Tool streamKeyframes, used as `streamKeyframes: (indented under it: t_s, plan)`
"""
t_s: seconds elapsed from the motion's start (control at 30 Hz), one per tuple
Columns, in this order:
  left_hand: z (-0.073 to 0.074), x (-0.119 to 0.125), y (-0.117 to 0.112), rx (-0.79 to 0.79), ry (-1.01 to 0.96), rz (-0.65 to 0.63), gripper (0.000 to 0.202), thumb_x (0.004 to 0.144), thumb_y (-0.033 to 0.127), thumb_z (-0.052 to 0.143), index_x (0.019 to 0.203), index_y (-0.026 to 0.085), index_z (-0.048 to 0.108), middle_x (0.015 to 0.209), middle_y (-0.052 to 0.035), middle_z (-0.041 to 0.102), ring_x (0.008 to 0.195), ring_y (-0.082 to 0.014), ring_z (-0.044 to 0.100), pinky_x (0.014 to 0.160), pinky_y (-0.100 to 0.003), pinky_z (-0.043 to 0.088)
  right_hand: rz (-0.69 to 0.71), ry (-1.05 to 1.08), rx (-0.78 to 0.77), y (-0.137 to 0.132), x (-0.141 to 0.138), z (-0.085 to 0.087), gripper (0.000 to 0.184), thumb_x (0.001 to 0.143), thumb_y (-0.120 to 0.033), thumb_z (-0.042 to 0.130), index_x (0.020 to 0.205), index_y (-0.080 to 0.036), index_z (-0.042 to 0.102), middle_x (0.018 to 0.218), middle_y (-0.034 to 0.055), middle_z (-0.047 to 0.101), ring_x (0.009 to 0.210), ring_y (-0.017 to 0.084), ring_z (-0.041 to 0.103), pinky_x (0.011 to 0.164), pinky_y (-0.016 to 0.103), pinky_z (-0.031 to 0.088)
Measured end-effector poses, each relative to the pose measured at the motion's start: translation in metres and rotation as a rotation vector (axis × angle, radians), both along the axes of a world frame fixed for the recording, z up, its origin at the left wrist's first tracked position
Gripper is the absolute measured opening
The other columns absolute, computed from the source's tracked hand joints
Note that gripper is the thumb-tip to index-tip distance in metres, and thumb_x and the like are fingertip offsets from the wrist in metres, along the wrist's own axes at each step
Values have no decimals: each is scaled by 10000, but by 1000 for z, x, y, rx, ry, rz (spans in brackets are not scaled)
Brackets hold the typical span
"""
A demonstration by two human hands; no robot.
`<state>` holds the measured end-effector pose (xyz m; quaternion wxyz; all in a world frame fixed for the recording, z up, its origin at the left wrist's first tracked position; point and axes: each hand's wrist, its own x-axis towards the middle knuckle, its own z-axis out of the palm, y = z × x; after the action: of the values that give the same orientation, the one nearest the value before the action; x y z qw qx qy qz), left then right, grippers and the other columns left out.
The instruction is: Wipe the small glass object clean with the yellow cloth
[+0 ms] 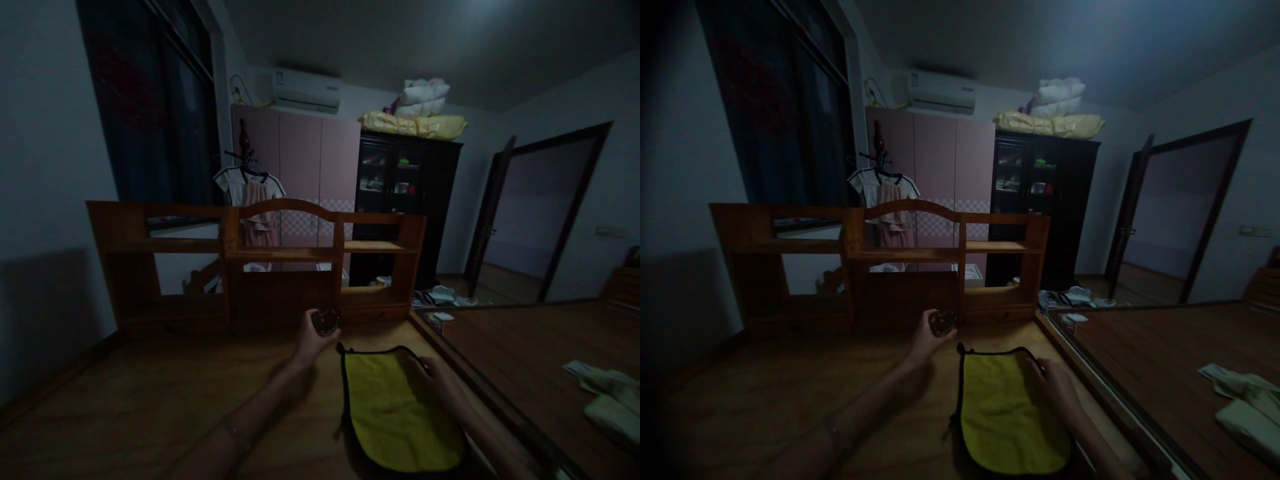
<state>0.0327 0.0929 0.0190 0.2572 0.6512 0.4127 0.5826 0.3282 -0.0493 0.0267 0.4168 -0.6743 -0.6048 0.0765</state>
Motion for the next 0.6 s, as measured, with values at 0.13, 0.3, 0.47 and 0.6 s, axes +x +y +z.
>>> streamKeyframes:
  t_s: [0.13, 0.3, 0.47, 0.6]
  plan:
    - [-13, 64, 15, -67, 136, -30, 716, 582, 454, 835, 1120, 174, 454, 1080, -91, 618, 1025, -250, 627, 886, -370, 469, -58, -331, -110, 4, 9, -1, 282, 919, -363, 450, 843, -198, 666, 742, 97, 735, 698, 247, 680, 580, 267, 408]
    - [-19, 116, 33, -128, 338, -29, 772, 527, 442, 863, 1142, 201, 464, 1204, -102, 579, 1174, -272, 541, 956, -329, 412, -106, -424, -162, 26, 15, -9, 249, 953, -313, 442, 879, -175, 634, 765, 99, 728, 727, 207, 677, 601, 240, 380]
    - [-29, 131, 40, -240, 515, 37, 798, 531, 510, 840, 1163, 200, 464, 1267, -146, 561, 1252, -338, 474, 978, -346, 362, -154, -518, -171, 36, 20, -26, 280, 983, -333, 408, 947, -164, 628, 797, 126, 735, 748, 232, 689, 598, 267, 361]
    - [-37, 131, 40, -288, 596, 59, 814, 569, 580, 789, 1195, 187, 448, 1299, -167, 549, 1276, -360, 447, 994, -363, 332, -192, -583, -164, 35, 21, -37, 270, 983, -300, 412, 935, -155, 635, 768, 129, 733, 708, 245, 698, 573, 282, 340]
